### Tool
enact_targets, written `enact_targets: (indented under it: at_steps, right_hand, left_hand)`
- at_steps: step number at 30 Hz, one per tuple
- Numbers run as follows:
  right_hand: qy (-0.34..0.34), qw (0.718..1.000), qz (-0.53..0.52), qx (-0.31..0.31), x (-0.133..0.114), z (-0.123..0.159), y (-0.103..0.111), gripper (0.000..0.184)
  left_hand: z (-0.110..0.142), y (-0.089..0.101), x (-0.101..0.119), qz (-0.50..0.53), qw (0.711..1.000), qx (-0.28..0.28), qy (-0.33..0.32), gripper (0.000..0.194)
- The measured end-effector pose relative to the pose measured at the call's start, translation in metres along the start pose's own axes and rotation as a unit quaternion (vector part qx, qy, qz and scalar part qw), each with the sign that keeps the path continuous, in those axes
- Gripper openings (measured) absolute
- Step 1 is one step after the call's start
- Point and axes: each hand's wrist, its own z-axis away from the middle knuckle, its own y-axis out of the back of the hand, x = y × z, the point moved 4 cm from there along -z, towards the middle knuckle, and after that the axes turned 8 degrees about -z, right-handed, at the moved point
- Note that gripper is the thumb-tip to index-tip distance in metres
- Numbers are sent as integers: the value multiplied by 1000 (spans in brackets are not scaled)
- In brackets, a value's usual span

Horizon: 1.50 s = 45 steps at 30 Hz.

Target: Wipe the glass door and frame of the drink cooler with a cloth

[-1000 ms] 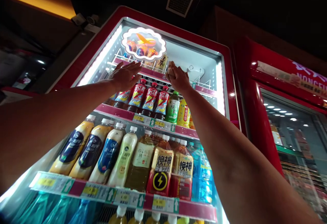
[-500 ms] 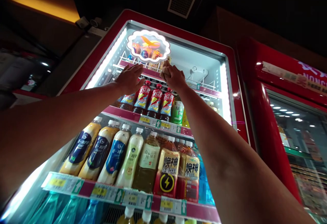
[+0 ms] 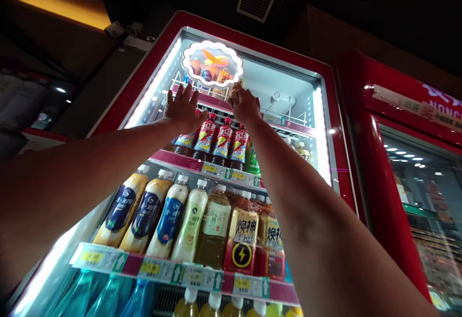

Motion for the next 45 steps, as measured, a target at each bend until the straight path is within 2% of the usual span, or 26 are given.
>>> enact_targets:
  at_steps: [2,3,6,9,11,15,17,20,22,25,28,30,32,36,38,42,45]
  right_hand:
    - [-70,997,2,21,-10,0,-6,48]
    - [-84,996,-3,22,-17,0,-10,49]
    - [-30,999,-20,-6,-35,-1,-16,48]
    - [30,998,-34,-50,-38,-1,-14,47]
    - [23,998,-35,-51,-36,-3,-13,47]
    - [-55,998,-25,6,-41,-6,-19,50]
    - [-44,999,-30,6,-47,-5,-24,51]
    - [34,998,-39,-39,-51,-2,-24,50]
    - [56,996,-36,-66,-51,0,-20,49]
    - [0,998,-31,-51,-52,-3,-19,49]
    - [-64,997,-32,-16,-63,-7,-29,53]
    - [-46,998,-42,-11,-74,-8,-35,54]
    - [6,999,-47,-22,-80,-7,-37,53]
    - [88,993,-40,-66,-77,-2,-29,48]
    - [79,994,-34,-64,-73,-3,-25,47]
    - [9,999,-12,-35,-80,-8,-30,47]
    - [33,998,-13,-50,-91,-7,-35,47]
  left_hand:
    - [0,1,0,1,1000,0,1,86]
    - [1,3,0,0,1000,-3,2,86]
    - [2,10,-5,-14,1000,-14,-8,86]
    - [1,19,-16,-34,998,-23,-47,82]
    - [-1,22,-26,-43,995,-30,-80,77]
    - [-4,20,-44,-37,991,-14,-124,73]
    - [-3,16,-48,-29,991,3,-133,75]
    - [-1,12,-50,-26,991,14,-132,79]
    - [0,11,-52,-32,992,13,-119,85]
    - [0,12,-59,-35,996,4,-85,100]
    - [-1,12,-67,-34,996,-10,-80,105]
    - [-2,12,-70,-35,995,-15,-89,104]
    - [-2,14,-73,-35,995,-17,-95,103]
    - [-2,18,-81,-36,994,-30,-95,110]
    - [-2,19,-86,-39,994,-39,-93,114]
    - [-1,20,-93,-47,992,-35,-111,110]
    - [0,20,-96,-52,992,-33,-114,108]
